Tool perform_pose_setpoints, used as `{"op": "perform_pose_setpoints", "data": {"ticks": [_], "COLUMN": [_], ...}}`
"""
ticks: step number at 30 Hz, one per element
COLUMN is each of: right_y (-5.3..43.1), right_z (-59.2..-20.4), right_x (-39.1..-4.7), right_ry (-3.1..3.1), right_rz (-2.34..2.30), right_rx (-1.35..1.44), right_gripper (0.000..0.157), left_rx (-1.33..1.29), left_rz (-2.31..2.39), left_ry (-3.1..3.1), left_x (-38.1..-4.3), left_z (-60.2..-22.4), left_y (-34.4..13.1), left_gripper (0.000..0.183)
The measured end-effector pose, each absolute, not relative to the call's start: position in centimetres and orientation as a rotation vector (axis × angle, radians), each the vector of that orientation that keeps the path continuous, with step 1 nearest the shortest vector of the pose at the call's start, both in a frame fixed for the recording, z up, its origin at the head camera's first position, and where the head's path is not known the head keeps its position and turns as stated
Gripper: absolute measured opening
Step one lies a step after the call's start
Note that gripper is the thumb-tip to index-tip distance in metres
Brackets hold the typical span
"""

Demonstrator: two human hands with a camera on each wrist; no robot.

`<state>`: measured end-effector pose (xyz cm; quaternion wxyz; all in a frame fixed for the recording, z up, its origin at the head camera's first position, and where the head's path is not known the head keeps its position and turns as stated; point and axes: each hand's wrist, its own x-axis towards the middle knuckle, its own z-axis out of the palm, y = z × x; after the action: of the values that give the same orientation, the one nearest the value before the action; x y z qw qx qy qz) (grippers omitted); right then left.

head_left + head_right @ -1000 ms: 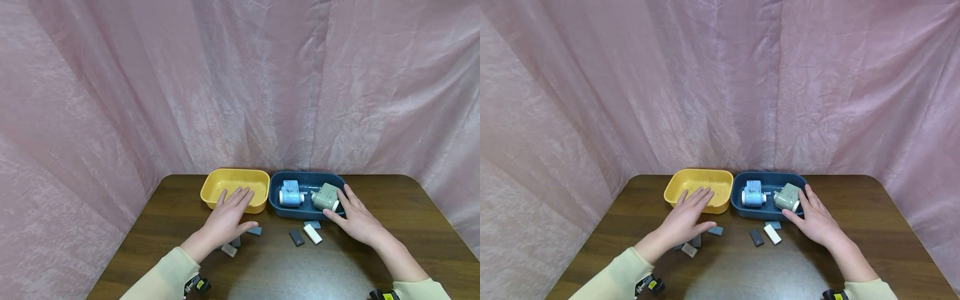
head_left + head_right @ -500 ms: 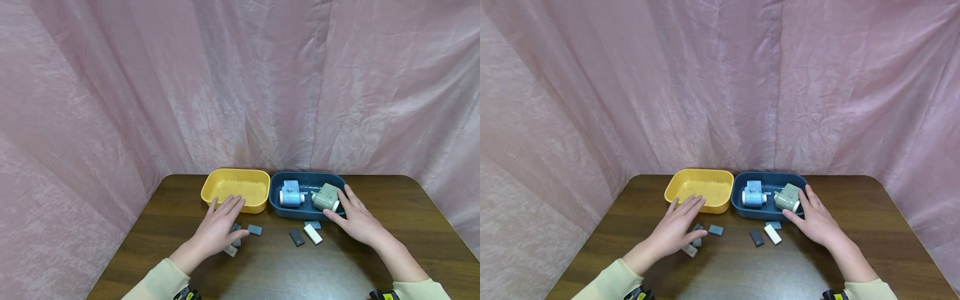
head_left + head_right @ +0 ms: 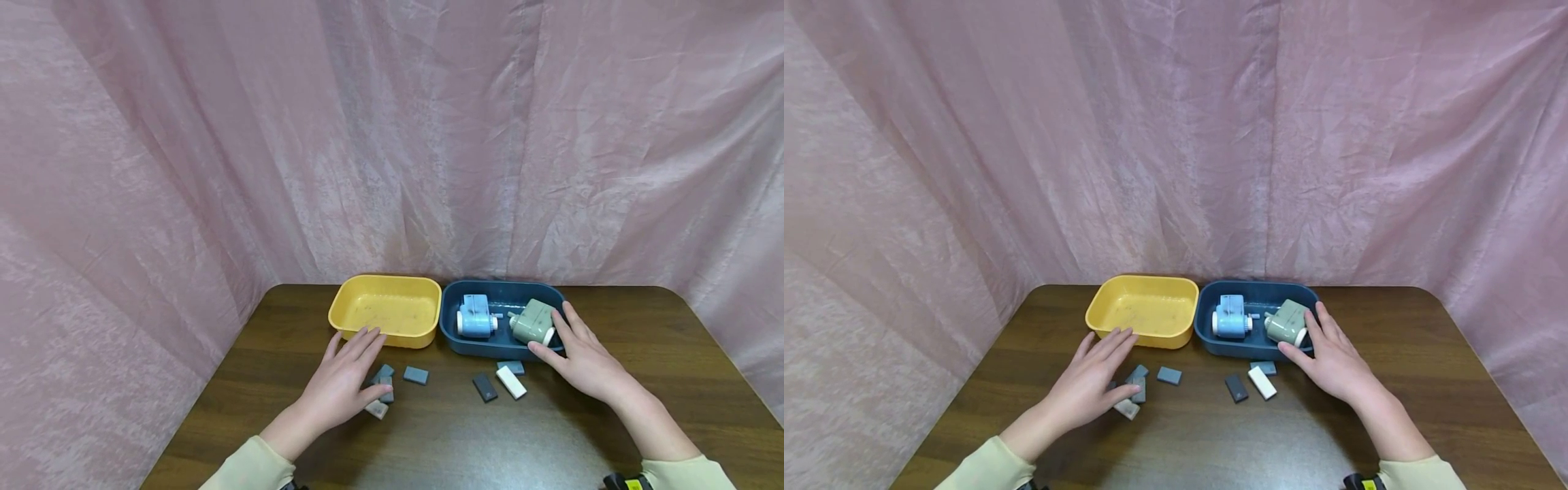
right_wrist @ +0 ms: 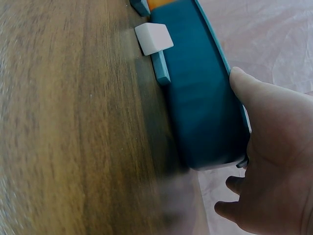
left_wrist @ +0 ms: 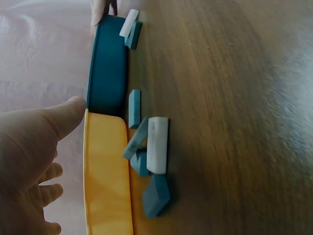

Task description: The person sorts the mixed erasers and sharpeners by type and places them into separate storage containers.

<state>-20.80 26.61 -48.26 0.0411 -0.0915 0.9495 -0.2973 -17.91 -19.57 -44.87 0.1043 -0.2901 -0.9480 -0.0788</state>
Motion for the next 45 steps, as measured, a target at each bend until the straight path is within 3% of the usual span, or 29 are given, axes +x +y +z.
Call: {"op": "perform_pose_setpoints", "data": {"ticks": [26,45], "right_y": [26.7,26.6], "right_z": [-47.8,-48.2], "right_x": [-21.0,-20.7], "right_ry": [2.907,2.908], "right_rz": [-0.911,-0.901], "right_rx": [-0.295,-0.289], "right_gripper": [0.107,0.108], "left_rx": [-0.743,-0.662], "left_rz": [-0.213,-0.192], "left_ry": [-2.899,-3.011], "left_x": [-16.4,-15.6], "left_z": [-46.8,-48.4], "left_y": [-23.1,-24.6], "left_gripper": [0.079,0.080]}}
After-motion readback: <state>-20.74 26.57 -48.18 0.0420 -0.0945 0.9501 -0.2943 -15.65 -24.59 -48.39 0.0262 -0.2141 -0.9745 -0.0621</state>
